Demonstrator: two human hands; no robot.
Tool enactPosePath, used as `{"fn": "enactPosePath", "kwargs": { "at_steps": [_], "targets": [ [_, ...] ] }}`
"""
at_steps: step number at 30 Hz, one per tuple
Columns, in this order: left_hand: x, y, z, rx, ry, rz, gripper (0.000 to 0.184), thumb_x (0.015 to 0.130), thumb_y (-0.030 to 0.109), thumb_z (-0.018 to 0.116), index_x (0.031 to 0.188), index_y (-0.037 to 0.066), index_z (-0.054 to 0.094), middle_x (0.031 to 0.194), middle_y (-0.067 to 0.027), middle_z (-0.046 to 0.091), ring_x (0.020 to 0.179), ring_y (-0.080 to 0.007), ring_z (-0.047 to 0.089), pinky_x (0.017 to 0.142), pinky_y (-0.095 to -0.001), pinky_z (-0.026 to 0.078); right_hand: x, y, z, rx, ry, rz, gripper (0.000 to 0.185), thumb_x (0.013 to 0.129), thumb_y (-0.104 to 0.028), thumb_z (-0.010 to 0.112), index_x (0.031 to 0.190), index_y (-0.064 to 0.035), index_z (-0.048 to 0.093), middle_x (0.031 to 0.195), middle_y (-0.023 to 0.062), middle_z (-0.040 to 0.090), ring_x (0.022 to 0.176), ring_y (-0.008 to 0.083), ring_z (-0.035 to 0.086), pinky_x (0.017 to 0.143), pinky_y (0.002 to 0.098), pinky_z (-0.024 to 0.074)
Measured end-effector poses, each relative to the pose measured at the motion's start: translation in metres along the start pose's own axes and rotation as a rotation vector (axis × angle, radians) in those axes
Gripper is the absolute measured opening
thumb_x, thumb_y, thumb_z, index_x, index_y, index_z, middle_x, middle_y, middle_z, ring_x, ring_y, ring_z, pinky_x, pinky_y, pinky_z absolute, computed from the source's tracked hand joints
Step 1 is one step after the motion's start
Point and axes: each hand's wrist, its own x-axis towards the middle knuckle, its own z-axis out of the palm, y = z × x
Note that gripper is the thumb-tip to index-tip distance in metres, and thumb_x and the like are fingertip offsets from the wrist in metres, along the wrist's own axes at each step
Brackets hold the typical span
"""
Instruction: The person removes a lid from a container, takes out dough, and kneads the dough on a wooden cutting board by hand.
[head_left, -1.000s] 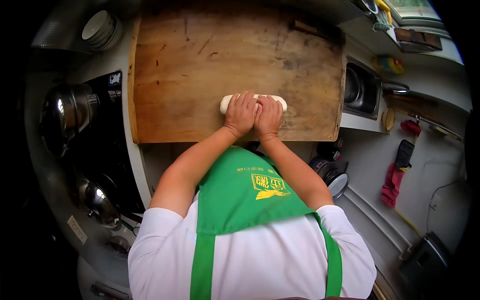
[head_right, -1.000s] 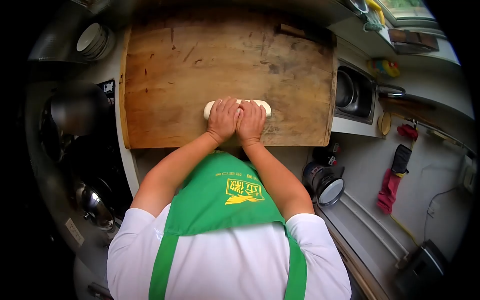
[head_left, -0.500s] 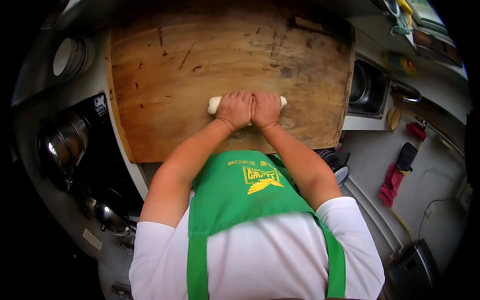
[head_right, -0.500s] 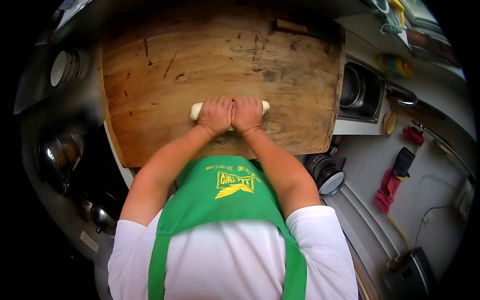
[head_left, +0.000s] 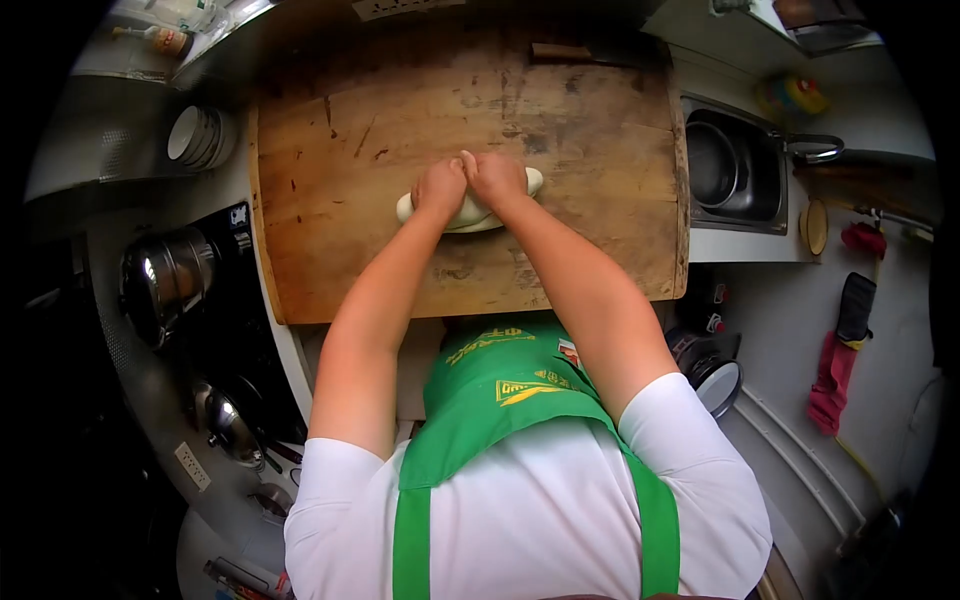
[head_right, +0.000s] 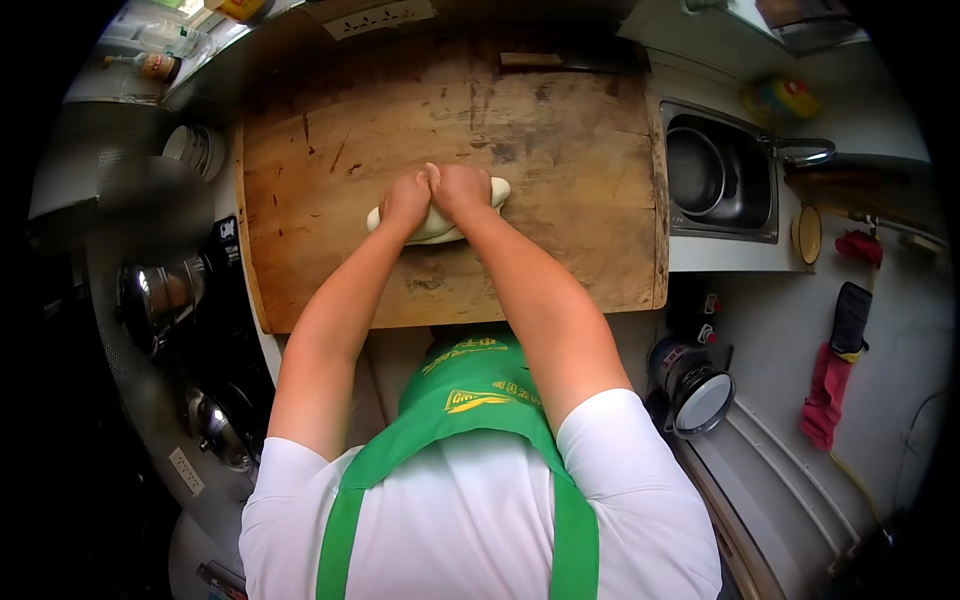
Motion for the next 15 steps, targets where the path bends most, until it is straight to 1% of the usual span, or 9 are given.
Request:
{"fn": "enactPosePath", "kwargs": {
  "at_steps": [1,2,4,5,6,7,8,10,15],
  "targets": [
    [-0.016,0.009,-0.012,0.011,-0.106,-0.045,0.042,0.102,0.033,0.045,0.113,0.004,0.073,0.121,-0.0199,0.072,0.119,-0.0414,0.064,0.101,-0.0518,0.047,-0.019,-0.008,-0.01,-0.052,-0.007,-0.029,0.043,0.101,-0.039,0.055,0.083,-0.0068,0.078,0.086,0.0156,0.075,0.083,0.038,0.071,0.084,0.0484,0.0521],
    [-0.03,0.009,-0.007,0.007,-0.088,-0.039,0.042,0.102,0.033,0.045,0.113,0.004,0.073,0.121,-0.0199,0.072,0.119,-0.0414,0.064,0.101,-0.0518,0.047,-0.036,-0.007,-0.017,-0.053,0.005,-0.044,0.043,0.101,-0.039,0.055,0.083,-0.0068,0.078,0.086,0.0156,0.075,0.083,0.038,0.071,0.084,0.0484,0.0521],
    [-0.069,-0.009,0.025,0.019,0.383,0.342,0.033,0.1,0.025,0.051,0.118,0.005,0.07,0.128,-0.0167,0.069,0.129,-0.0364,0.058,0.107,-0.0491,0.042,-0.073,0.004,-0.02,-0.059,0.109,-0.261,0.025,0.098,-0.029,0.061,0.092,-0.0098,0.076,0.096,0.0111,0.077,0.096,0.0327,0.071,0.096,0.0474,0.0477],
    [-0.084,-0.019,0.039,0.036,0.483,0.438,0.031,0.1,0.023,0.053,0.119,0.006,0.068,0.131,-0.0145,0.067,0.132,-0.0347,0.054,0.11,-0.048,0.039,-0.092,0.013,-0.016,-0.056,0.104,-0.276,0.025,0.098,-0.029,0.061,0.092,-0.0098,0.076,0.096,0.0111,0.077,0.096,0.0327,0.071,0.096,0.0474,0.0477],
    [-0.096,-0.025,0.048,0.059,0.58,0.534,0.029,0.099,0.021,0.055,0.121,0.007,0.066,0.135,-0.0123,0.064,0.136,-0.033,0.051,0.112,-0.0469,0.036,-0.107,0.025,-0.01,-0.045,0.225,-0.423,0.017,0.096,-0.025,0.063,0.1,-0.0115,0.072,0.106,0.0079,0.075,0.106,0.0295,0.068,0.102,0.0489,0.0438],
    [-0.11,-0.028,0.055,0.078,0.592,0.549,0.032,0.1,0.025,0.053,0.125,0.007,0.063,0.139,-0.0118,0.061,0.137,-0.0347,0.049,0.114,-0.05,0.033,-0.12,0.036,-0.005,-0.031,0.34,-0.561,0.017,0.093,-0.021,0.066,0.107,-0.0132,0.069,0.115,0.0047,0.073,0.116,0.0263,0.065,0.108,0.0504,0.0399],
    [-0.122,-0.03,0.064,0.079,0.586,0.531,0.032,0.1,0.025,0.053,0.125,0.007,0.063,0.139,-0.0118,0.061,0.137,-0.0347,0.049,0.114,-0.05,0.033,-0.129,0.047,0.001,-0.025,0.321,-0.563,0.017,0.093,-0.021,0.066,0.107,-0.0132,0.069,0.115,0.0047,0.073,0.116,0.0263,0.065,0.108,0.0504,0.0399],
    [-0.135,-0.031,0.08,0.118,0.62,0.52,0.036,0.099,0.025,0.053,0.13,0.007,0.06,0.143,-0.0122,0.056,0.14,-0.0352,0.045,0.117,-0.0527,0.029,-0.134,0.068,0.007,-0.063,0.266,-0.648,0.029,0.091,-0.021,0.066,0.119,-0.0152,0.062,0.129,0.0008,0.067,0.129,0.0232,0.058,0.115,0.0545,0.0332],
    [-0.13,-0.035,0.105,0.132,0.633,0.419,0.046,0.094,0.028,0.057,0.135,0.008,0.057,0.143,-0.0113,0.055,0.141,-0.0335,0.044,0.119,-0.0531,0.026,-0.115,0.089,0.015,-0.067,0.209,-0.753,0.029,0.09,-0.019,0.066,0.119,-0.0173,0.063,0.13,-0.0022,0.066,0.13,0.0209,0.057,0.116,0.053,0.0332]
  ]
}}
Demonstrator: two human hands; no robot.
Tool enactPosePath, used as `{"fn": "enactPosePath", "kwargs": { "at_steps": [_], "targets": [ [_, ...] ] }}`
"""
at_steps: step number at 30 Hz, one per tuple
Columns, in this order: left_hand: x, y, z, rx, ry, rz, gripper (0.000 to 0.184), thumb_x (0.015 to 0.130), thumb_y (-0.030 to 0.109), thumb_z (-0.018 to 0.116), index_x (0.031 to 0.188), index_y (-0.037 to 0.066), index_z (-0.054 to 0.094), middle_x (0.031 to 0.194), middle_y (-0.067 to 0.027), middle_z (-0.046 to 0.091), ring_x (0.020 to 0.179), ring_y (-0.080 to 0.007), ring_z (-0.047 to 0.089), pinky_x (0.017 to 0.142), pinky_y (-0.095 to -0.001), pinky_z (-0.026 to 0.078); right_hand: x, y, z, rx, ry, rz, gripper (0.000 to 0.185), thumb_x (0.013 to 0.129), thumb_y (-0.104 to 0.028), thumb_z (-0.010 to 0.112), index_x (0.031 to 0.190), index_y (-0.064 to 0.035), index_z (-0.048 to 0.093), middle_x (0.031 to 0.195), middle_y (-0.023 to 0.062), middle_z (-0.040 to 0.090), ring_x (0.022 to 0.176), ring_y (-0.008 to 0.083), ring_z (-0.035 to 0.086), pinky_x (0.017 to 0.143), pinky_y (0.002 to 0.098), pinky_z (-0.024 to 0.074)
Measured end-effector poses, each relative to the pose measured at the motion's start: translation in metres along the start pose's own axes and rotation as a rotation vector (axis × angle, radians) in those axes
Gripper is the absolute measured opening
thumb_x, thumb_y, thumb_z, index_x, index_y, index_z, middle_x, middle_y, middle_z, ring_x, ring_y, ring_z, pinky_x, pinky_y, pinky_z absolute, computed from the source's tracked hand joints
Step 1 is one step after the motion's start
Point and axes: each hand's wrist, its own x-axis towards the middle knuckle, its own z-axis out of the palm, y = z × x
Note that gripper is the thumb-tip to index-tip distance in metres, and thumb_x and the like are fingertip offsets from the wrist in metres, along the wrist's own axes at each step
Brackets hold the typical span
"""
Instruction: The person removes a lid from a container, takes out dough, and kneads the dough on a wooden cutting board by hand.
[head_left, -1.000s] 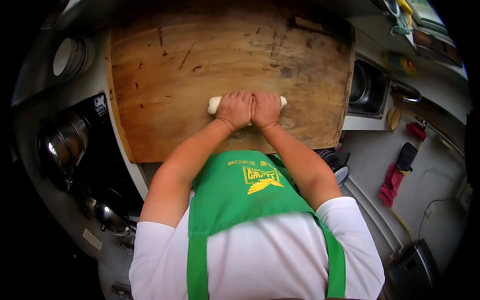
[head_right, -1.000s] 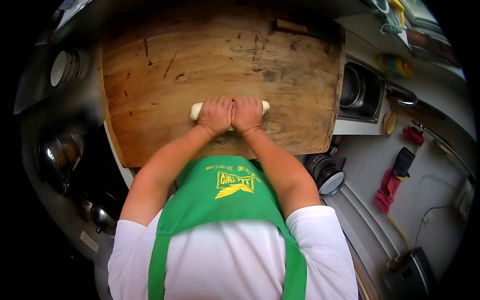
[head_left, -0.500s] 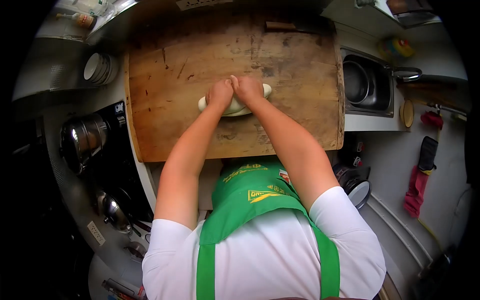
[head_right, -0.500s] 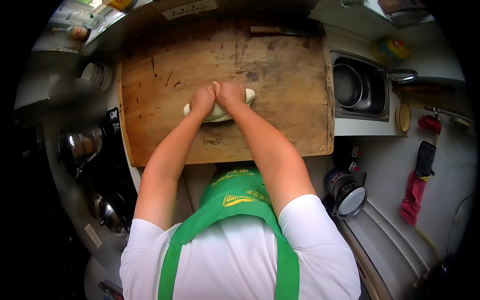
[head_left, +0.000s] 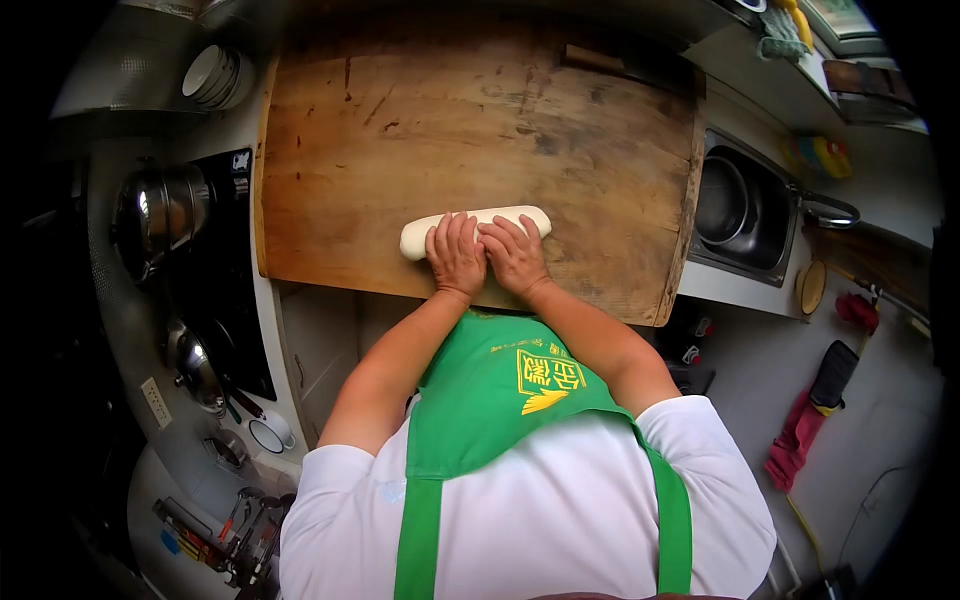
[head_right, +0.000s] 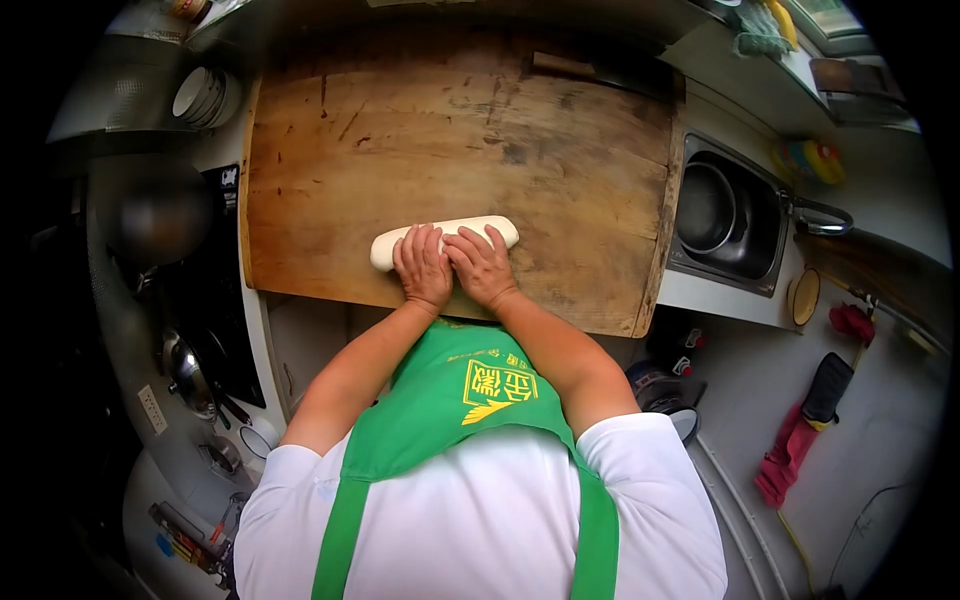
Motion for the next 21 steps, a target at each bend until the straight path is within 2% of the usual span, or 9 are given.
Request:
{"fn": "enactPosePath", "kwargs": {
  "at_steps": [5,6,7,9,10,15,17,19,21],
  "targets": [
    [0.052,-0.023,0.0,-0.121,-0.156,0.116,0.046,0.088,0.027,0.06,0.131,0.009,0.057,0.129,-0.0115,0.058,0.124,-0.0324,0.051,0.113,-0.0512,0.032,0.041,0.018,0.008,0.036,0.01,0.029,0.031,0.083,-0.015,0.072,0.113,-0.0155,0.064,0.122,0.0022,0.067,0.118,0.0243,0.063,0.108,0.0519,0.039],
    [0.073,-0.025,-0.006,-0.112,-0.16,0.151,0.035,0.088,0.026,0.059,0.119,0.01,0.061,0.116,-0.0117,0.063,0.11,-0.0331,0.057,0.101,-0.0492,0.041,0.058,0.02,0.007,0.017,0.045,0.036,0.026,0.084,-0.015,0.07,0.11,-0.0145,0.065,0.112,0.0035,0.068,0.106,0.0264,0.064,0.098,0.048,0.0444],
    [0.09,-0.03,-0.007,-0.117,-0.174,0.146,0.035,0.088,0.026,0.059,0.119,0.01,0.061,0.116,-0.0117,0.063,0.11,-0.0331,0.057,0.101,-0.0492,0.041,0.068,0.025,0.01,0.021,0.033,0.047,0.026,0.084,-0.015,0.07,0.11,-0.0145,0.065,0.112,0.0035,0.068,0.106,0.0264,0.064,0.098,0.048,0.0444],
    [0.115,-0.04,-0.006,-0.207,-0.428,0.125,0.026,0.088,0.025,0.056,0.108,0.01,0.063,0.108,-0.0131,0.067,0.101,-0.0344,0.06,0.089,-0.0487,0.045,0.082,0.033,0.017,0.096,-0.078,0.173,0.023,0.085,-0.014,0.066,0.107,-0.0133,0.065,0.104,0.0067,0.068,0.097,0.0301,0.063,0.089,0.0456,0.0461],
    [0.124,-0.041,-0.001,-0.212,-0.335,0.159,0.018,0.091,0.025,0.055,0.098,0.012,0.065,0.096,-0.0129,0.069,0.089,-0.0365,0.062,0.079,-0.0499,0.046,0.092,0.035,0.017,0.072,-0.066,0.19,0.017,0.086,-0.018,0.064,0.102,-0.014,0.066,0.09,0.0079,0.066,0.084,0.031,0.062,0.078,0.0436,0.0471],
    [0.16,-0.041,0.009,-0.231,-0.452,0.063,0.034,0.099,0.031,0.046,0.091,0.012,0.073,0.087,-0.0157,0.073,0.084,-0.0402,0.066,0.078,-0.0522,0.05,0.119,0.045,0.024,0.057,-0.056,0.324,0.016,0.093,-0.023,0.058,0.096,-0.0119,0.069,0.085,0.011,0.07,0.082,0.035,0.066,0.076,0.0466,0.05],
    [0.178,-0.033,-0.007,-0.216,-0.68,-0.151,0.043,0.101,0.036,0.041,0.094,0.013,0.076,0.094,-0.0172,0.075,0.089,-0.0403,0.069,0.082,-0.0516,0.053,0.126,0.045,0.027,-0.008,-0.137,0.509,0.02,0.097,-0.025,0.054,0.097,-0.0125,0.07,0.087,0.0121,0.073,0.083,0.035,0.068,0.079,0.0458,0.0505],
    [0.177,-0.038,0.0,-0.229,-0.634,-0.174,0.046,0.102,0.038,0.039,0.096,0.013,0.077,0.097,-0.0172,0.075,0.092,-0.0406,0.07,0.084,-0.0511,0.054,0.132,0.046,0.028,-0.023,-0.122,0.515,0.026,0.099,-0.029,0.053,0.099,-0.0113,0.071,0.088,0.0154,0.074,0.085,0.0378,0.069,0.08,0.0479,0.0523],
    [0.171,-0.037,-0.005,-0.284,-0.618,-0.222,0.045,0.102,0.036,0.04,0.094,0.01,0.076,0.096,-0.0183,0.075,0.093,-0.0406,0.07,0.086,-0.0515,0.053,0.136,0.042,0.024,0.047,-0.2,0.702,0.029,0.098,-0.033,0.055,0.097,-0.0096,0.072,0.089,0.019,0.073,0.086,0.0403,0.069,0.079,0.051,0.0534]
  ]
}}
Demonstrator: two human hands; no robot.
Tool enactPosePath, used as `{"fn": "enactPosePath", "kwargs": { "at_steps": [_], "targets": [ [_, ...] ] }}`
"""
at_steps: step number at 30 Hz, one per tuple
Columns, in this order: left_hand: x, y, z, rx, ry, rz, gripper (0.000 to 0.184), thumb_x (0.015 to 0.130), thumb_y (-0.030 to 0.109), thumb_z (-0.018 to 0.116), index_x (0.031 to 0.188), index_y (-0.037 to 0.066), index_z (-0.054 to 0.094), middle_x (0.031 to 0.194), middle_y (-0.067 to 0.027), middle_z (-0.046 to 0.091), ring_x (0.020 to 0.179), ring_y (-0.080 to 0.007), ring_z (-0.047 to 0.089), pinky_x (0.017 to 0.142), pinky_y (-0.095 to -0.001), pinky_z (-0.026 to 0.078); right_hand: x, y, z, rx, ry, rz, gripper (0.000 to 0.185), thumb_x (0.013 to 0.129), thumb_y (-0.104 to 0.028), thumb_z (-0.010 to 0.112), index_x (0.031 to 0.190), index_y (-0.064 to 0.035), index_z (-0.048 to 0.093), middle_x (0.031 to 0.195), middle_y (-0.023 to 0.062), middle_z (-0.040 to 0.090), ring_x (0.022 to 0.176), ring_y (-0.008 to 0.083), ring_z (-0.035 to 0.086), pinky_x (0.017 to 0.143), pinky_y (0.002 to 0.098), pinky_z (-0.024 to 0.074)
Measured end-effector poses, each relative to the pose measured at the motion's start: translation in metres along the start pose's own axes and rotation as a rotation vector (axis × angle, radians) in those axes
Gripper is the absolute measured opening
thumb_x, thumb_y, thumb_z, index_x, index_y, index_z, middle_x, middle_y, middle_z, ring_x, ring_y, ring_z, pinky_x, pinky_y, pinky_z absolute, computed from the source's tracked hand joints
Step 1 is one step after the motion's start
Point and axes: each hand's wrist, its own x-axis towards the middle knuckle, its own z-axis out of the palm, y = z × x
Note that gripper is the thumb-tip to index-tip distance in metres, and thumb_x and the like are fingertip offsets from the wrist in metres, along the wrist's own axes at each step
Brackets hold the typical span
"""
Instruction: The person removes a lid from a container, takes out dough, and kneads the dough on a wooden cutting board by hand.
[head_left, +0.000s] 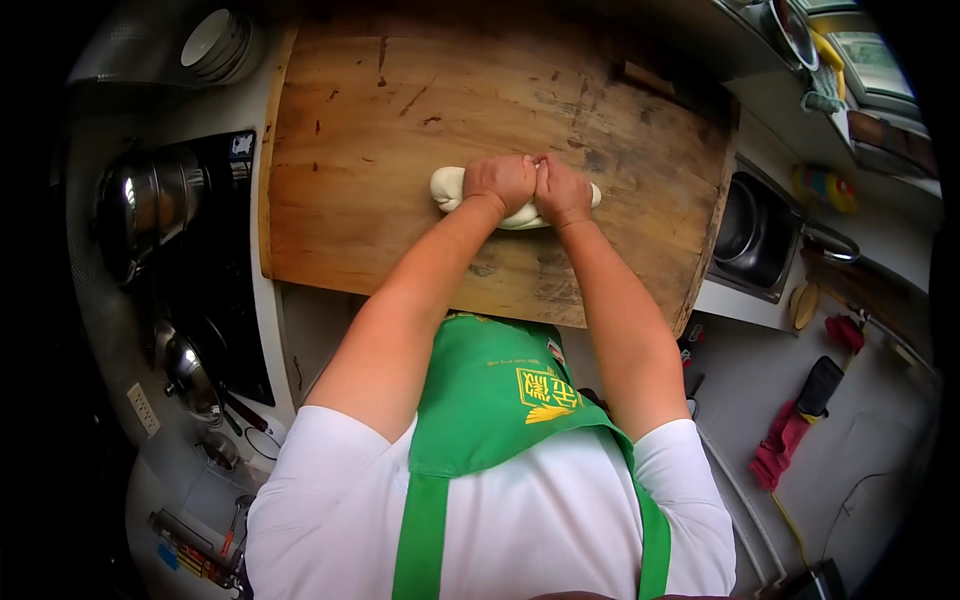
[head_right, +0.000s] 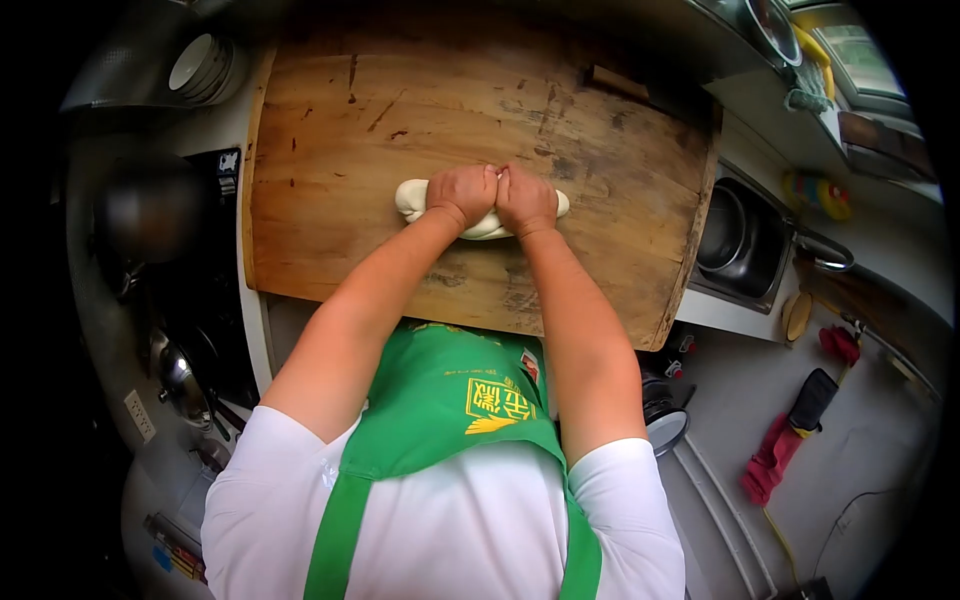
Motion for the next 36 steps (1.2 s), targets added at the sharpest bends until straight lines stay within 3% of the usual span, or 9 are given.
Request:
{"fn": "enactPosePath", "kwargs": {
  "at_steps": [4,6,9,11,15,22,27,31,36],
  "targets": [
    [-0.029,-0.012,0.007,-0.043,0.218,0.123,0.042,0.102,0.031,0.042,0.09,0.007,0.075,0.091,-0.0189,0.074,0.092,-0.0406,0.069,0.088,-0.0517,0.052,-0.014,-0.038,-0.018,-0.192,-0.032,0.127,0.036,0.096,-0.04,0.063,0.089,-0.0062,0.073,0.085,0.0228,0.07,0.082,0.0431,0.068,0.075,0.0512,0.0529],
    [-0.055,-0.021,-0.008,-0.199,0.062,0.098,0.038,0.101,0.028,0.045,0.086,0.007,0.073,0.086,-0.019,0.073,0.087,-0.0397,0.068,0.086,-0.0513,0.05,-0.043,-0.062,-0.019,-0.371,-0.091,0.089,0.034,0.095,-0.04,0.066,0.092,-0.0075,0.073,0.088,0.0208,0.072,0.084,0.0406,0.068,0.079,0.0471,0.0519],
    [-0.088,-0.068,-0.018,0.01,0.155,0.332,0.028,0.097,0.029,0.054,0.089,0.008,0.071,0.1,-0.0142,0.074,0.1,-0.0326,0.065,0.088,-0.047,0.049,-0.092,-0.074,0.016,-0.343,0.111,0.015,0.029,0.095,-0.038,0.066,0.101,-0.011,0.072,0.101,0.0142,0.073,0.095,0.034,0.067,0.096,0.0466,0.0463],
    [-0.108,-0.091,-0.018,0.105,0.144,0.453,0.023,0.094,0.03,0.062,0.103,0.01,0.069,0.113,-0.0083,0.068,0.115,-0.0288,0.058,0.094,-0.0441,0.046,-0.116,-0.084,0.033,-0.39,0.252,-0.027,0.026,0.097,-0.036,0.062,0.11,-0.0147,0.069,0.119,0.0058,0.07,0.117,0.0285,0.061,0.113,0.0548,0.0303],
    [-0.131,-0.108,0.003,-0.058,0.441,0.547,0.031,0.092,0.034,0.062,0.114,0.012,0.066,0.112,-0.0071,0.063,0.109,-0.0267,0.059,0.098,-0.0435,0.046,-0.143,-0.077,0.049,-0.413,0.193,-0.096,0.024,0.099,-0.031,0.055,0.114,-0.0168,0.068,0.125,0.0017,0.066,0.133,0.0252,0.053,0.119,0.0595,0.0175],
    [-0.087,-0.102,0.005,-0.061,0.355,0.479,0.023,0.091,0.032,0.062,0.103,0.014,0.067,0.107,-0.0058,0.066,0.101,-0.0259,0.061,0.091,-0.0439,0.047,-0.086,-0.058,0.051,-0.395,0.122,-0.098,0.024,0.099,-0.032,0.052,0.11,-0.0174,0.068,0.119,0.0031,0.067,0.123,0.025,0.057,0.116,0.0551,0.0224],
    [-0.058,-0.09,0.0,-0.111,0.39,0.268,0.024,0.093,0.033,0.058,0.08,0.016,0.068,0.08,-0.0054,0.07,0.078,-0.0286,0.066,0.076,-0.0429,0.05,-0.028,-0.06,0.041,-0.448,-0.048,-0.192,0.026,0.098,-0.029,0.05,0.088,-0.0161,0.071,0.091,0.0086,0.072,0.09,0.0323,0.066,0.088,0.0481,0.0467],
    [-0.044,-0.08,-0.015,-0.105,0.216,0.153,0.031,0.096,0.034,0.053,0.079,0.014,0.07,0.083,-0.0088,0.074,0.081,-0.0308,0.069,0.077,-0.0458,0.051,-0.003,-0.052,0.045,-0.451,-0.064,-0.14,0.035,0.097,-0.033,0.052,0.078,-0.0128,0.072,0.079,0.0139,0.072,0.076,0.0382,0.067,0.071,0.0528,0.0503],
    [-0.024,-0.069,-0.025,-0.065,-0.122,-0.15,0.047,0.101,0.04,0.041,0.095,0.01,0.077,0.1,-0.0146,0.077,0.099,-0.0352,0.072,0.089,-0.0494,0.054,0.01,-0.065,0.04,-0.412,-0.091,-0.006,0.04,0.097,-0.037,0.052,0.078,-0.0123,0.077,0.079,0.014,0.073,0.076,0.0372,0.069,0.072,0.0494,0.0525]
  ]
}}
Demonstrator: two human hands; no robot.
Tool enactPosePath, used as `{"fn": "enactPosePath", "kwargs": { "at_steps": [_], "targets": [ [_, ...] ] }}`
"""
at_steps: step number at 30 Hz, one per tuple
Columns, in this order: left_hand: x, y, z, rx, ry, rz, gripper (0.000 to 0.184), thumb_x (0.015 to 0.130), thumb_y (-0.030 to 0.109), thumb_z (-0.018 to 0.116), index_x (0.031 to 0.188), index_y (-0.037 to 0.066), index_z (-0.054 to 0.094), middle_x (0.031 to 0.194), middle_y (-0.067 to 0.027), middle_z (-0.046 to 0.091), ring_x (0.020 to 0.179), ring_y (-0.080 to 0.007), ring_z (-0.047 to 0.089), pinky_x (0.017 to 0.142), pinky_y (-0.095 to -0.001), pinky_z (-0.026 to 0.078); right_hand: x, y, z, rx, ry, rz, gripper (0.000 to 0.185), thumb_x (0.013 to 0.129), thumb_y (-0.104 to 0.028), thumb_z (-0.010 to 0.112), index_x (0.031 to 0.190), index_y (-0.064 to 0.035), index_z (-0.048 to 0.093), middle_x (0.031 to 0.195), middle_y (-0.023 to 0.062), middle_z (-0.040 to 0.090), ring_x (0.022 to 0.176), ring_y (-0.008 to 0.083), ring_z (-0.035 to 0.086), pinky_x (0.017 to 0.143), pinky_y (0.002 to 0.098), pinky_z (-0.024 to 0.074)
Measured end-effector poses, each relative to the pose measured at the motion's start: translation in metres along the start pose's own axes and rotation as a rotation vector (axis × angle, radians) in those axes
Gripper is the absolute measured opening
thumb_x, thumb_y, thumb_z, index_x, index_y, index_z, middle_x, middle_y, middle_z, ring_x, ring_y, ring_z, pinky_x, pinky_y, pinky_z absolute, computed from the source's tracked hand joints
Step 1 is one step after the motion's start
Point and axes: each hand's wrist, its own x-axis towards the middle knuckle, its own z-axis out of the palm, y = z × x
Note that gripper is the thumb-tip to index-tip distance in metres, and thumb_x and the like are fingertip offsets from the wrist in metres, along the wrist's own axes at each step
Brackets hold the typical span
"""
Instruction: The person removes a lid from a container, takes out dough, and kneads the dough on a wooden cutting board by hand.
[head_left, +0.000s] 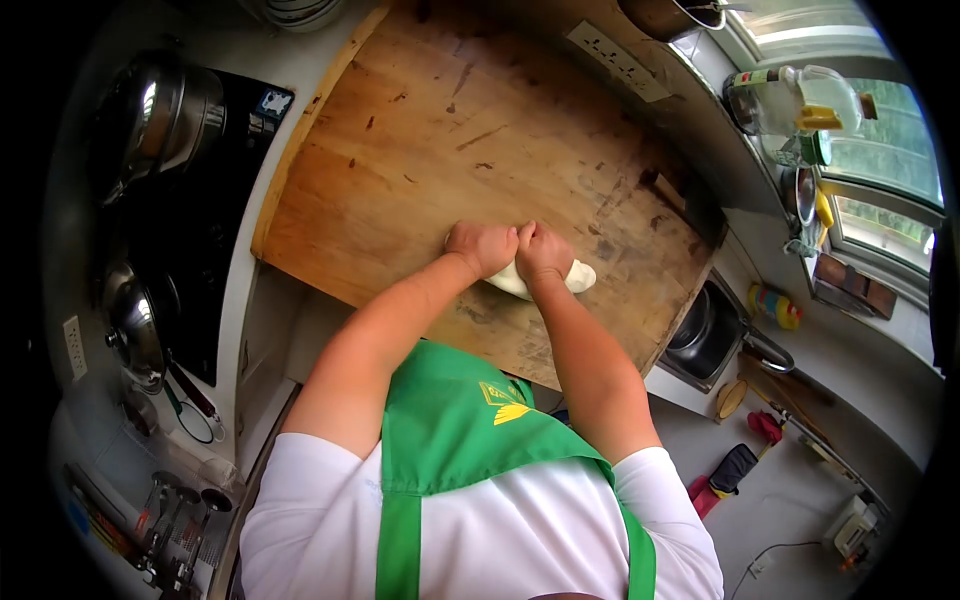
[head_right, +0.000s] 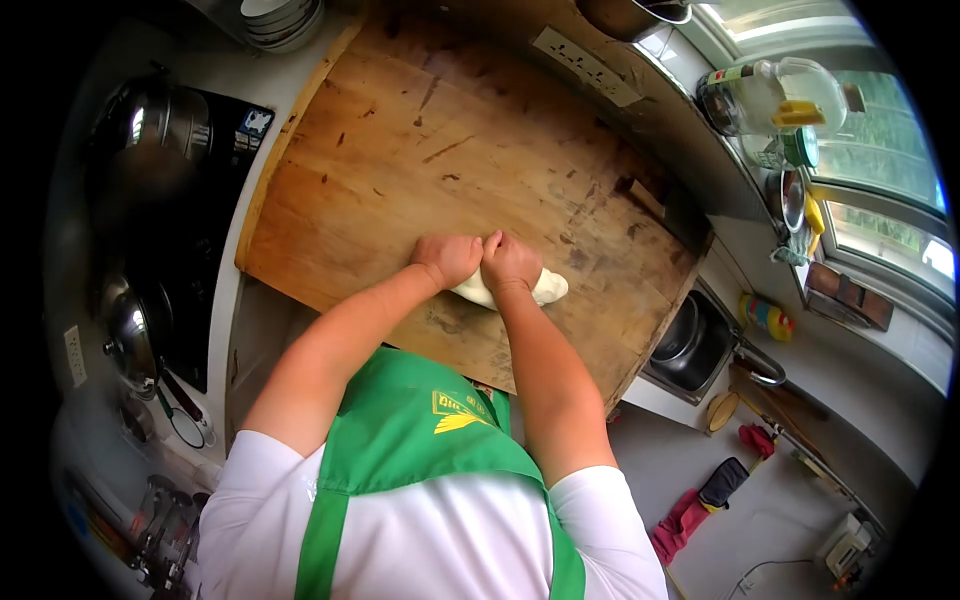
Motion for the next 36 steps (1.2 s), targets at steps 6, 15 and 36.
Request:
{"fn": "enactPosePath", "kwargs": {
  "at_steps": [6,15,36],
  "targets": [
    [-0.032,0.022,0.004,0.198,0.114,0.046,0.049,0.105,0.034,0.038,0.099,0.007,0.078,0.105,-0.0183,0.076,0.101,-0.0379,0.071,0.092,-0.0506,0.052,-0.012,0.022,-0.023,0.177,-0.263,0.048,0.05,0.1,-0.054,0.05,0.096,-0.0159,0.083,0.093,0.0169,0.076,0.087,0.0396,0.072,0.079,0.0459,0.0561],
    [-0.108,0.059,0.098,0.091,0.641,0.197,0.021,0.094,0.024,0.057,0.088,0.009,0.071,0.096,-0.0091,0.07,0.098,-0.0304,0.063,0.091,-0.0454,0.047,-0.123,0.084,0.003,0.4,0.125,-0.217,0.024,0.098,-0.029,0.056,0.098,-0.0115,0.073,0.095,0.013,0.071,0.094,0.036,0.065,0.086,0.0485,0.0475],
    [-0.01,0.058,0.048,0.191,0.066,0.273,0.038,0.095,0.036,0.046,0.086,0.013,0.075,0.091,-0.0141,0.076,0.086,-0.0335,0.072,0.077,-0.0479,0.055,-0.059,0.075,-0.005,0.284,-0.178,0.124,0.038,0.107,-0.041,0.041,0.111,-0.0177,0.072,0.1,0.0194,0.074,0.095,0.0428,0.069,0.081,0.0533,0.0529]
  ]
}}
